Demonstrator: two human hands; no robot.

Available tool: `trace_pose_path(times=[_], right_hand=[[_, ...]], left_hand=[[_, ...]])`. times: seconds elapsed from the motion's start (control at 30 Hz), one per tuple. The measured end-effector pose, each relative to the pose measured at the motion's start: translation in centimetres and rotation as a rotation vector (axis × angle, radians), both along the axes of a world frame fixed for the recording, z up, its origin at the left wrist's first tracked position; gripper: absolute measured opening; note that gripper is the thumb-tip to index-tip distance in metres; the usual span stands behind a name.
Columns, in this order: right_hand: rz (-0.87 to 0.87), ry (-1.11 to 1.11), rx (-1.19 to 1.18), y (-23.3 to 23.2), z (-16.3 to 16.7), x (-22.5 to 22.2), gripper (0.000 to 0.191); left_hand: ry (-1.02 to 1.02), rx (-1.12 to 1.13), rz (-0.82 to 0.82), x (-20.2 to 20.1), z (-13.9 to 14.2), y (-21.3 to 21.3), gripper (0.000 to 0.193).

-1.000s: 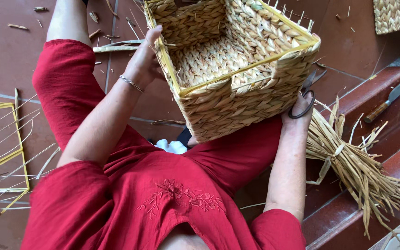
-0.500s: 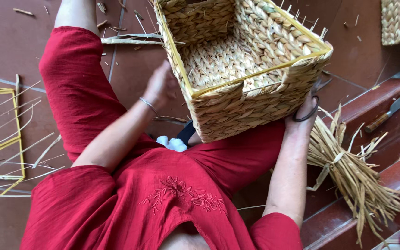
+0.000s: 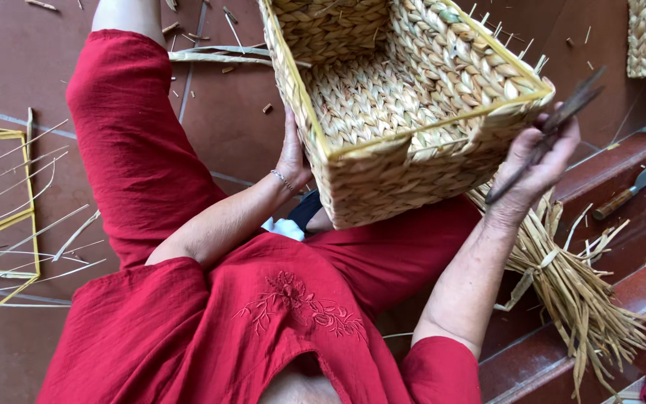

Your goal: The person sits on the floor with a woven water-hyacinth basket on their lap and uses scissors to trim protruding straw ends and loose weave from the basket's sides and rim. They rotate the basket to reach different sides, pull out trimmed pieces by hand, and tuck loose strands back into the weave along the rim.

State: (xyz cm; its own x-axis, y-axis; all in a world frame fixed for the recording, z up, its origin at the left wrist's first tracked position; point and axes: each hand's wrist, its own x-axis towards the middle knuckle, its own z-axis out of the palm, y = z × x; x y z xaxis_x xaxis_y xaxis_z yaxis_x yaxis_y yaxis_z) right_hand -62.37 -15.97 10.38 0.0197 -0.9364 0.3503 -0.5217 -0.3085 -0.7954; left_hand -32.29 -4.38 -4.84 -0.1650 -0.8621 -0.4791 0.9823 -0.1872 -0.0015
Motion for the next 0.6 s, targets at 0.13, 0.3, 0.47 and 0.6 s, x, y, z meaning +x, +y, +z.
trace_pose_path(times=[0.13,0.3,0.47,0.6], right_hand=[[-0.010,0.018,-0.024,1.2,0.8,2.8,0.071],[-0.088,-0.029,-0.165,6.0,0.0,5.3,0.061],[-0.346,-0.156,0.120,10.5,-3.2,5.2,0.051],[-0.296,-0.631,0.483,11.5,-9.1,7.6,0.063]], left_hand=[[0.114,-0.021,0.061,0.9,-0.2,-1.0,0.102],[-0.044,0.009,0.127,3.8,-0.4,0.1,0.082],[-0.672,-0.027,0.176,10.1,1.6,2.6,0.064],[-1.054,0.041,0.324,14.0,3.9,4.8,0.062]])
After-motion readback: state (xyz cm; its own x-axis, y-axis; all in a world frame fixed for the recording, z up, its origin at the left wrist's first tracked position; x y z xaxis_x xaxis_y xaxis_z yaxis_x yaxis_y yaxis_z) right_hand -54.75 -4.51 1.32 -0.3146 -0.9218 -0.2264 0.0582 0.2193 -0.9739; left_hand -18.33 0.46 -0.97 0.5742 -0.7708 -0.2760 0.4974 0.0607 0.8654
